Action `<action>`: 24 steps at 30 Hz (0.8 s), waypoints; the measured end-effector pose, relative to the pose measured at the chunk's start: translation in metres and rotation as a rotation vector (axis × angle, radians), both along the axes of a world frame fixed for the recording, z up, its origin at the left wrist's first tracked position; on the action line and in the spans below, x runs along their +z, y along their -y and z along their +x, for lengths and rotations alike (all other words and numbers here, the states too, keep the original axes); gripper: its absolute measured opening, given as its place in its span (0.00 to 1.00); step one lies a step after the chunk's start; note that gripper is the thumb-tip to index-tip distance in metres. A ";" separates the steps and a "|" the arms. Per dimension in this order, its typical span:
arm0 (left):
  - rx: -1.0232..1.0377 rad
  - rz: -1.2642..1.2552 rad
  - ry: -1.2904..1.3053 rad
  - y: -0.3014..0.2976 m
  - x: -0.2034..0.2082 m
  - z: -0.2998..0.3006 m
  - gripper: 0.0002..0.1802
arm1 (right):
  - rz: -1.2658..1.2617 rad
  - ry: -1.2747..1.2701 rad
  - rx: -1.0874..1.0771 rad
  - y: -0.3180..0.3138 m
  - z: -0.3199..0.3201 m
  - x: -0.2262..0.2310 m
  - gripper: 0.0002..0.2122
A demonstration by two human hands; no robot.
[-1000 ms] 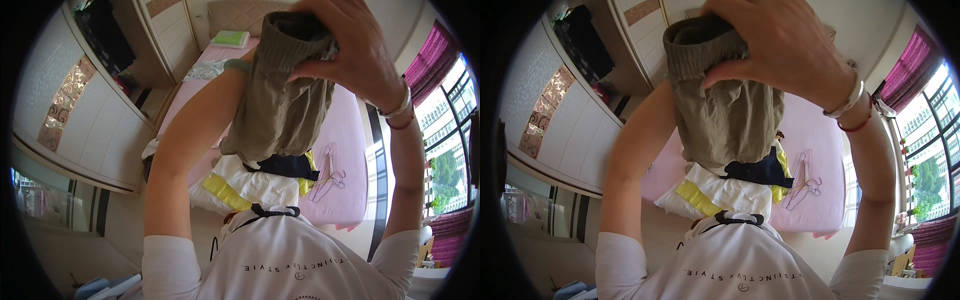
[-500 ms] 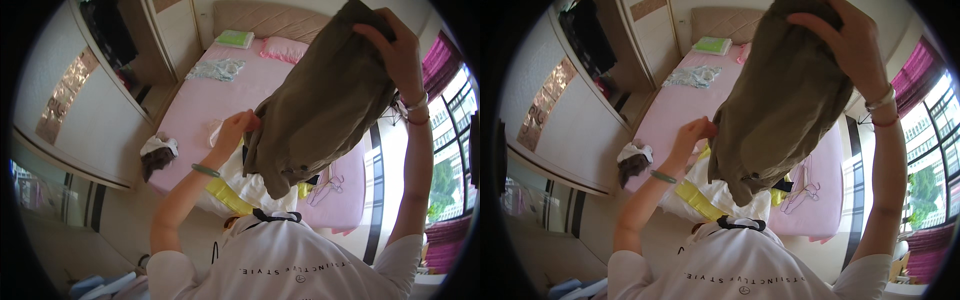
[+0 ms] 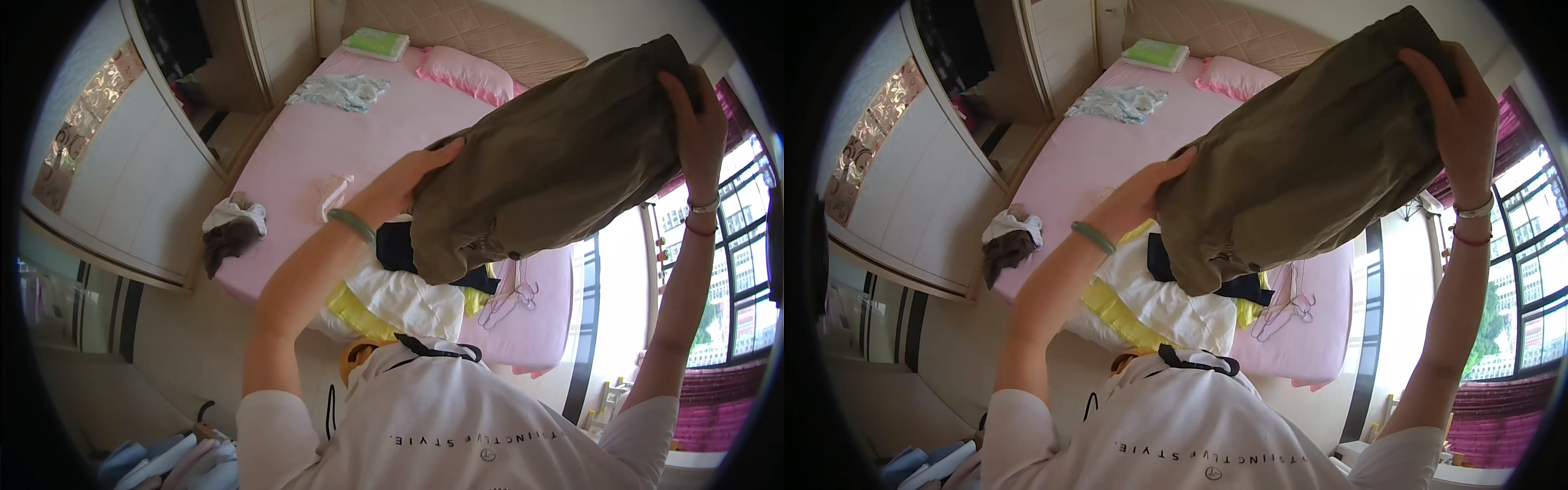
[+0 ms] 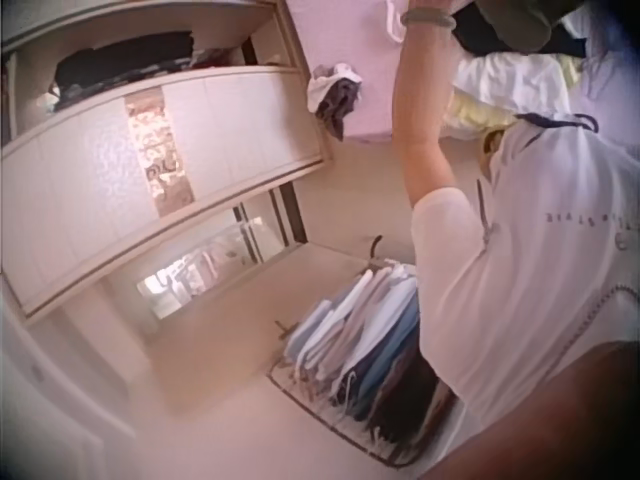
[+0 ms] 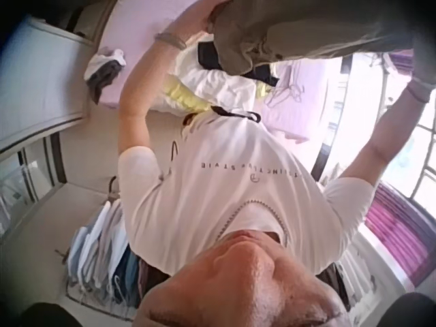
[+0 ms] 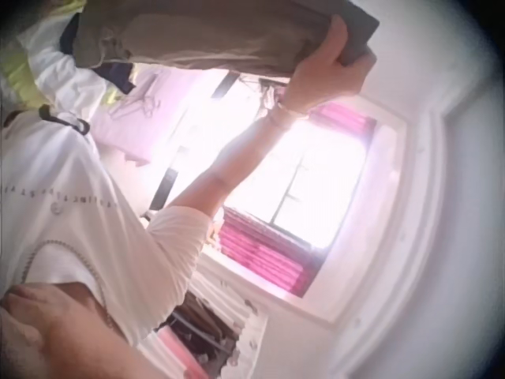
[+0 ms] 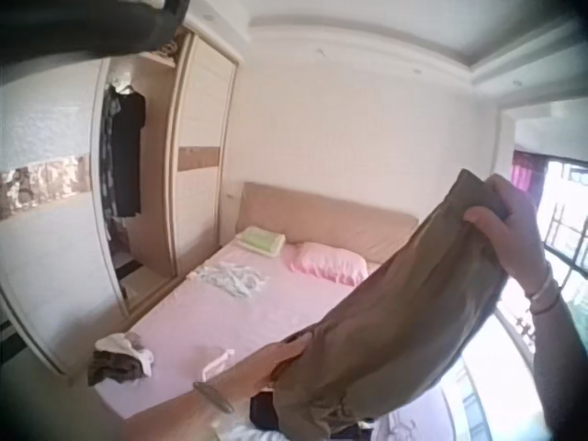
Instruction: The person folds a pile of clothes on a bed, including a white cloth, khaki shorts, and a black t-shirt. They handle each item individually, smoothing and folding them into neat stacks. The person places the folded items on the bed surface.
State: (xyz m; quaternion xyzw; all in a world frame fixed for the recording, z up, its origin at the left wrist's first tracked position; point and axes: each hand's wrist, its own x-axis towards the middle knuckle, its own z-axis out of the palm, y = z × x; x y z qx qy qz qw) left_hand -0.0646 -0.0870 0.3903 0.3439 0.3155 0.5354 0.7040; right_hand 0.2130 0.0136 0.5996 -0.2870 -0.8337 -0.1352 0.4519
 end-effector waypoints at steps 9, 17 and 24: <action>0.277 0.026 -0.307 0.008 -0.001 -0.052 0.21 | 0.009 0.048 -0.104 -0.011 0.016 -0.035 0.10; 0.493 0.231 -0.806 0.017 -0.023 -0.074 0.18 | 0.321 0.039 0.016 0.006 0.007 -0.056 0.11; 0.543 0.200 -0.729 0.044 -0.097 -0.099 0.18 | 0.097 0.068 0.118 0.018 -0.008 -0.091 0.15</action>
